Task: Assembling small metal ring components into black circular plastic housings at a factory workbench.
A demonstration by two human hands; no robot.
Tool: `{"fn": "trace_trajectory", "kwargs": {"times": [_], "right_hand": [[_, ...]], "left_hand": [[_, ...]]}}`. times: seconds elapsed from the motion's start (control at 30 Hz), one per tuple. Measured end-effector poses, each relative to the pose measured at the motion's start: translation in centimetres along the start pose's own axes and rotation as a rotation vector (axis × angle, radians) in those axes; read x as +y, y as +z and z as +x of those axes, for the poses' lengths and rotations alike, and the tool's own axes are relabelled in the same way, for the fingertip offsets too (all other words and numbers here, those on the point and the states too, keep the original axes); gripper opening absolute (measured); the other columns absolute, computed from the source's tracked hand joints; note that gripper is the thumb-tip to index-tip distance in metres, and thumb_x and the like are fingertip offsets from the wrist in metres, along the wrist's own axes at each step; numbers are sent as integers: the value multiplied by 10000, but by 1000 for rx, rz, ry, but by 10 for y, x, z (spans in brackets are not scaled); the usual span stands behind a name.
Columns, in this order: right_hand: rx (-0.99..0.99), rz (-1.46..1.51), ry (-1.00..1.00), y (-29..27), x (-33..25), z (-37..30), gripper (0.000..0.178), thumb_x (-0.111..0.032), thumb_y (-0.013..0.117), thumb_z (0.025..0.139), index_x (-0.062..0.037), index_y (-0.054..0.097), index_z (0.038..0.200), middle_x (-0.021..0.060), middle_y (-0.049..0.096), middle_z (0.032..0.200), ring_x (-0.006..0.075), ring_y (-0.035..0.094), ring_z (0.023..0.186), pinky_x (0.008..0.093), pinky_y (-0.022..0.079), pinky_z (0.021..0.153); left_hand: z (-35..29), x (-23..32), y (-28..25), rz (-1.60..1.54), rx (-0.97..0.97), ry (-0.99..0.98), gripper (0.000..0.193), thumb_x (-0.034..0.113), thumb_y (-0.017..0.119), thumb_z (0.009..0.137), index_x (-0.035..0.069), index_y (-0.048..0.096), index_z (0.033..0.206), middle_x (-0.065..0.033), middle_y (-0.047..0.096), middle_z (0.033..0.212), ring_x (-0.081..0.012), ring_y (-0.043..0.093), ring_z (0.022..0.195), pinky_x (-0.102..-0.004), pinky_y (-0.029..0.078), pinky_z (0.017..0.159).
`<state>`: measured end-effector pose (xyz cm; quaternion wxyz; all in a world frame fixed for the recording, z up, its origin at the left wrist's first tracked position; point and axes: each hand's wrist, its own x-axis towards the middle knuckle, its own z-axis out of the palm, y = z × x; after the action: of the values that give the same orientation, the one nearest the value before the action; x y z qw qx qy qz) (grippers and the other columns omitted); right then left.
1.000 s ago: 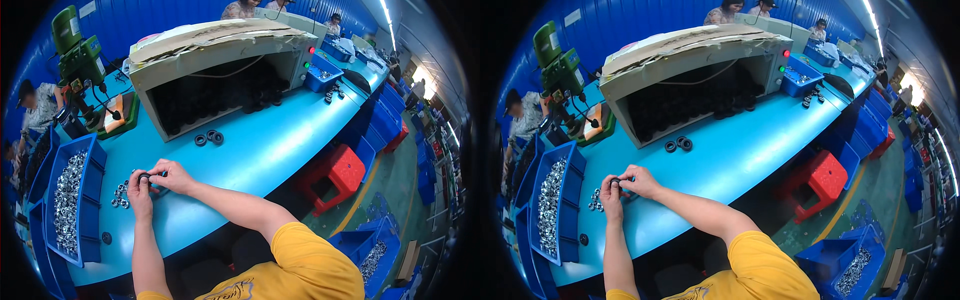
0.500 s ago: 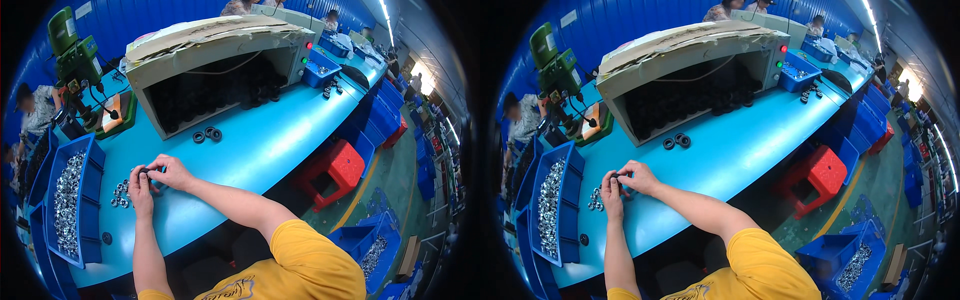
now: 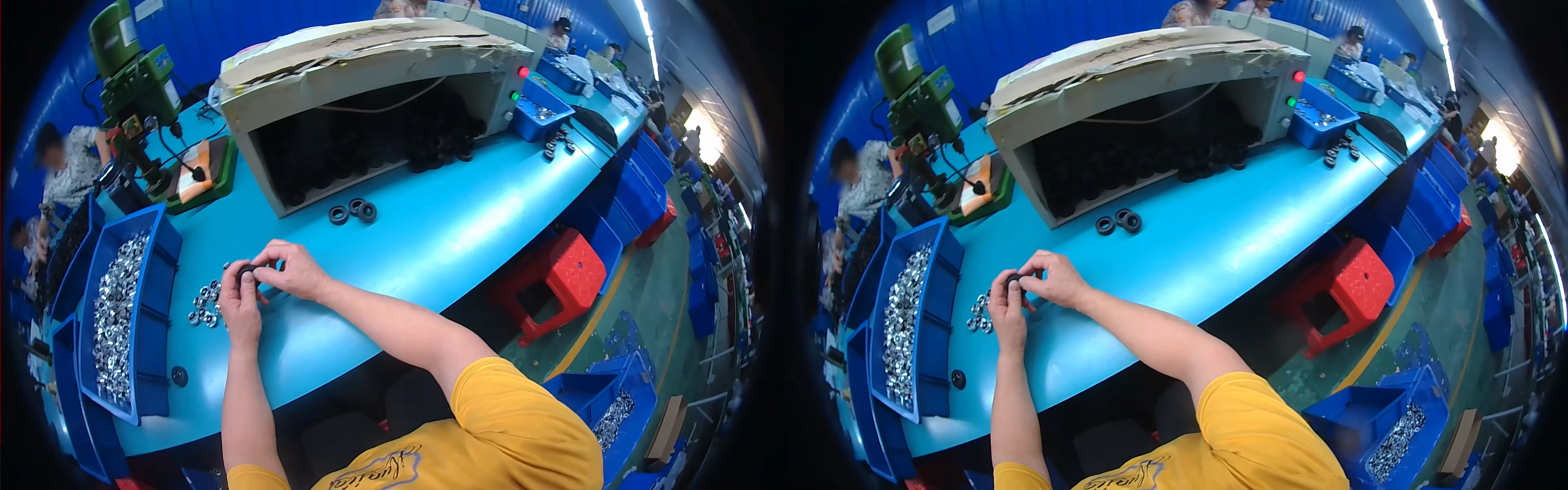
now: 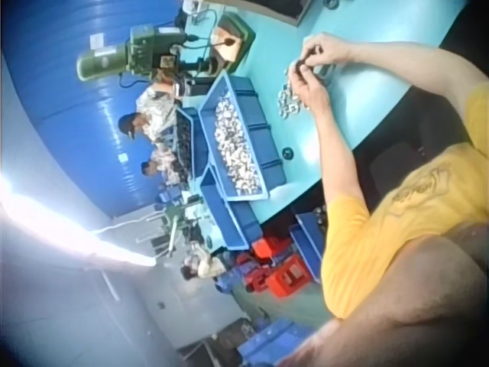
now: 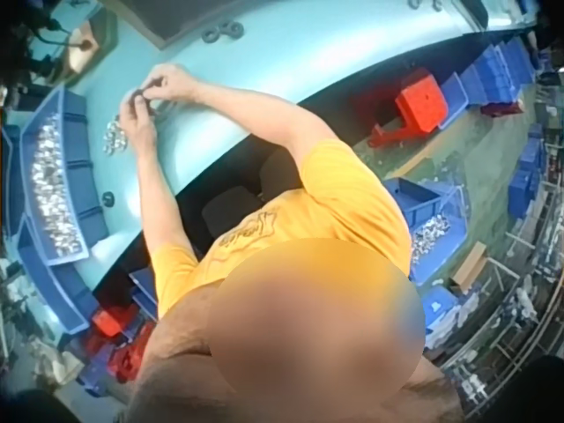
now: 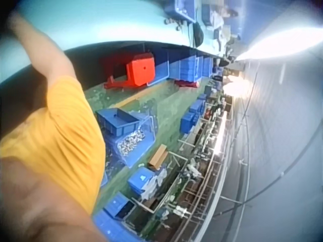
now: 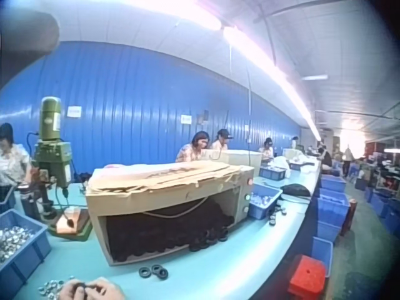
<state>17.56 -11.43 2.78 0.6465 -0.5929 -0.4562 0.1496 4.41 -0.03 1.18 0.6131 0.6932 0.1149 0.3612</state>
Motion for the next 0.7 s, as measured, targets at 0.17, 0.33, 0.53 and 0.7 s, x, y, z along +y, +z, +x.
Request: {"fn": "trace_trajectory", "kwargs": {"times": [0.17,0.33,0.53,0.7], "right_hand": [[-12,41,50,-3,-2,0,211,-249,778,913,-53,789,989,50,710,971,131,656,851,269,501,701],[6,52,53,0,-1,1,224,-263,775,934,-45,783,982,49,705,957,134,648,851,293,521,746],[40,64,74,1,8,4,236,-257,779,932,-34,776,1009,53,703,942,142,643,851,311,538,781],[-11,101,80,0,3,1,287,-254,798,909,-29,764,1083,49,714,934,142,645,847,302,544,795]], "left_hand": [[-1,7,3,-5,-17,11,216,153,559,1101,34,612,1273,-37,651,1032,-94,602,788,-236,498,580],[-1,5,3,-40,-55,-4,255,165,537,1106,25,586,1313,-54,626,1125,-99,581,749,-246,514,605],[-6,9,5,81,-95,-31,437,57,627,1043,28,506,1461,-61,662,1166,-111,633,967,-234,524,663],[-4,10,8,174,-64,-40,509,88,663,1037,52,488,1514,-51,671,1150,-100,626,905,-225,501,655]]}}
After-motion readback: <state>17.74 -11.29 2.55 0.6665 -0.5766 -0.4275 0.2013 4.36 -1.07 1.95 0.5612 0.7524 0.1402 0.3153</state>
